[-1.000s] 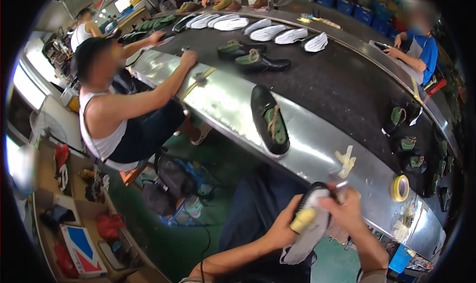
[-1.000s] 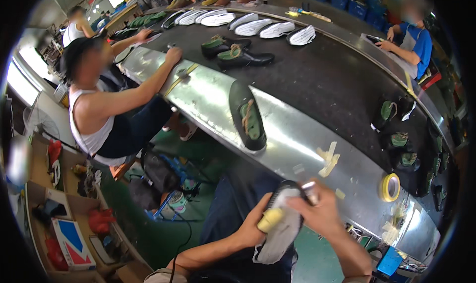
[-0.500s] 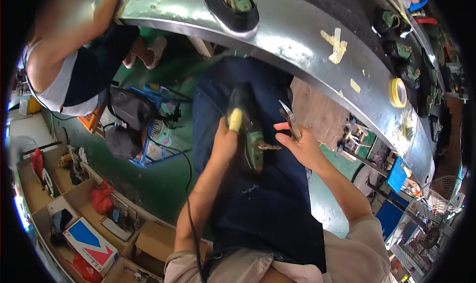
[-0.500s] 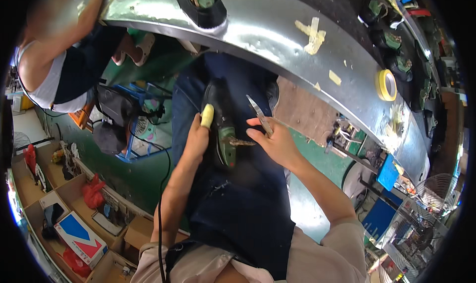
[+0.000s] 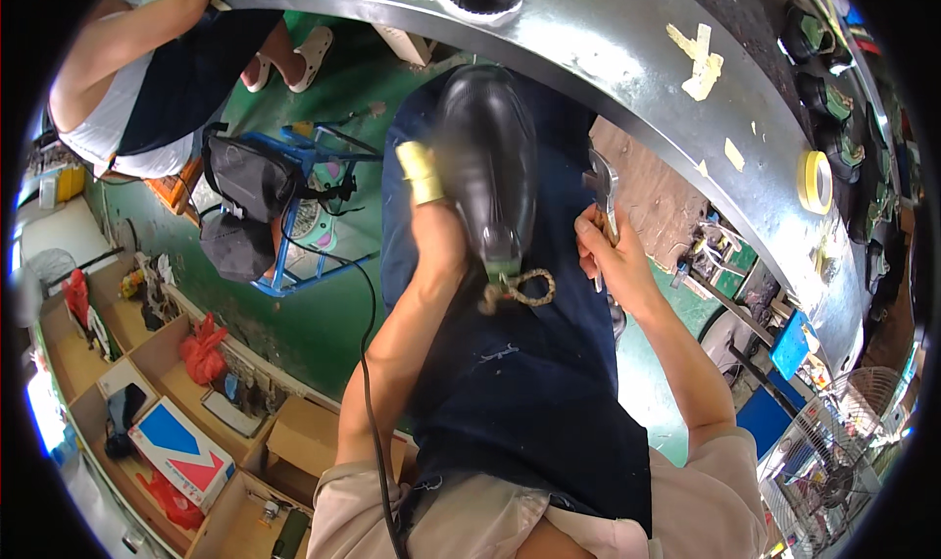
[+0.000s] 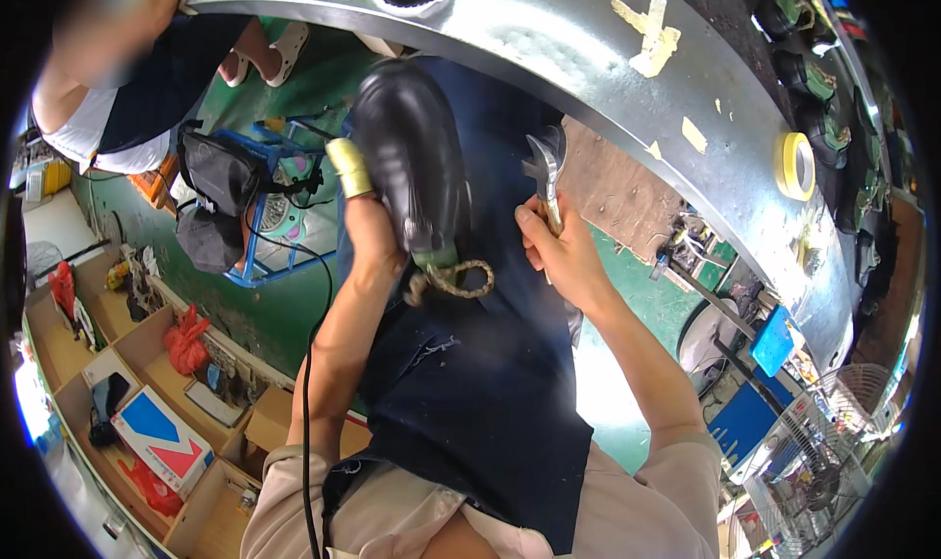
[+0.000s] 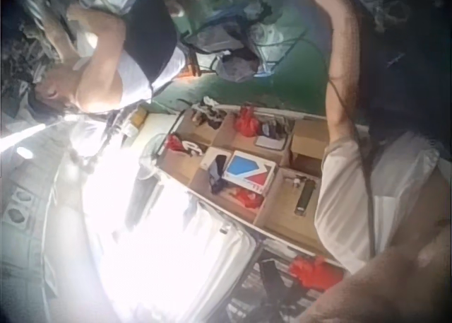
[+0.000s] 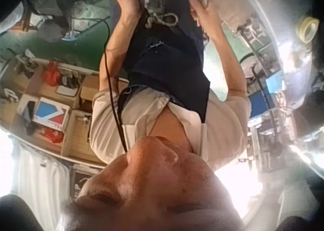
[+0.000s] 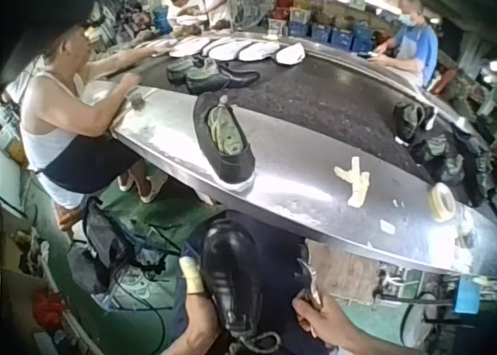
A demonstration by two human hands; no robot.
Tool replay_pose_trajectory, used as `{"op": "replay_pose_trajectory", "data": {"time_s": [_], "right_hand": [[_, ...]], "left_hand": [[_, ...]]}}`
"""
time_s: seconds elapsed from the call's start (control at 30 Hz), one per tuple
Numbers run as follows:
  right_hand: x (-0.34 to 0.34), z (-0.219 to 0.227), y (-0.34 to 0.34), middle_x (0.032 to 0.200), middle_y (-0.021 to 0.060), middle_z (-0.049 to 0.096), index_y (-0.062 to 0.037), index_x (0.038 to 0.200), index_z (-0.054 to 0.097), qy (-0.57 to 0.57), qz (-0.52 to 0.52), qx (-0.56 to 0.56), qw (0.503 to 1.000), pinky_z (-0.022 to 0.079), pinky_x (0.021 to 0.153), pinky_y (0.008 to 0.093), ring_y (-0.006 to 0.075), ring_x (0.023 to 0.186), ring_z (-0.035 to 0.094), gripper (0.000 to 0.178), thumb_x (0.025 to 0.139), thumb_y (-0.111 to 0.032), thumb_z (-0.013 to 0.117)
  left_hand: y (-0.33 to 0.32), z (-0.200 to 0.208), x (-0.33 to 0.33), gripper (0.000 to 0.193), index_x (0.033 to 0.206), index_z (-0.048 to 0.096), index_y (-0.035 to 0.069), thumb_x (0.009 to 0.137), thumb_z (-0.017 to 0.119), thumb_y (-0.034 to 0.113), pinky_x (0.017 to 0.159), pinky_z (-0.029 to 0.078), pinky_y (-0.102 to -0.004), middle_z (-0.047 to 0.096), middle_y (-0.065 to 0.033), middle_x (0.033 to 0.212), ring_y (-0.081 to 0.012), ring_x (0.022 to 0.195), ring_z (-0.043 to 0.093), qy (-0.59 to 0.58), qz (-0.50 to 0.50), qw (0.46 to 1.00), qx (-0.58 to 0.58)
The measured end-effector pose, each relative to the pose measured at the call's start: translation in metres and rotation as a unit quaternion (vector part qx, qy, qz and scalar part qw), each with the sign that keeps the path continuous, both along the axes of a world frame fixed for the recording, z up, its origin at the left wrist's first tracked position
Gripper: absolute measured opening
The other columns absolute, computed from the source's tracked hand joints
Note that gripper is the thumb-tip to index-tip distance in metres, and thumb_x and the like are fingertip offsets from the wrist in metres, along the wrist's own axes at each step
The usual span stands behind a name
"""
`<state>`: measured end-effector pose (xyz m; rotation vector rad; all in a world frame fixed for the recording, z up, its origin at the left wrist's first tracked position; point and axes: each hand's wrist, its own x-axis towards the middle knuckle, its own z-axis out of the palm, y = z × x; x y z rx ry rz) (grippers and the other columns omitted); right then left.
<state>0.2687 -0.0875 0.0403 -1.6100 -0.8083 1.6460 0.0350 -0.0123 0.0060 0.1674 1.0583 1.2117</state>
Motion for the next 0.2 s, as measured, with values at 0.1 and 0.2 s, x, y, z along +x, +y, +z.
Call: {"op": "replay_pose_trajectory", "data": {"time_s": [0.1,0.2], "right_hand": [[0.001,0.0,0.003,0.084,0.0026,0.059,-0.0062,0.118,0.056,-0.015,-0.03,0.018,0.999,0.044,0.059,0.0251,0.008,0.066,0.056,0.028,0.109,-0.029,0.069],[-0.001,-0.004,0.009,0.094,0.0033,0.063,-0.0081,0.131,0.055,-0.11,-0.081,0.138,0.981,0.05,0.072,0.0268,0.0101,0.078,0.061,0.034,0.109,-0.029,0.07]], "left_hand": [[0.028,0.028,-0.009,0.054,0.138,0.064,0.002,0.117,0.043,0.047,0.121,0.043,-0.0437,0.063,-0.0179,0.15,-0.0284,0.139,0.059,0.069,-0.103,0.915,0.385],[0.053,0.018,0.017,0.066,0.164,0.047,0.008,0.115,0.047,0.052,0.137,0.007,-0.0541,0.046,-0.0156,0.17,-0.038,0.161,0.034,0.196,-0.119,0.959,0.168]]}}
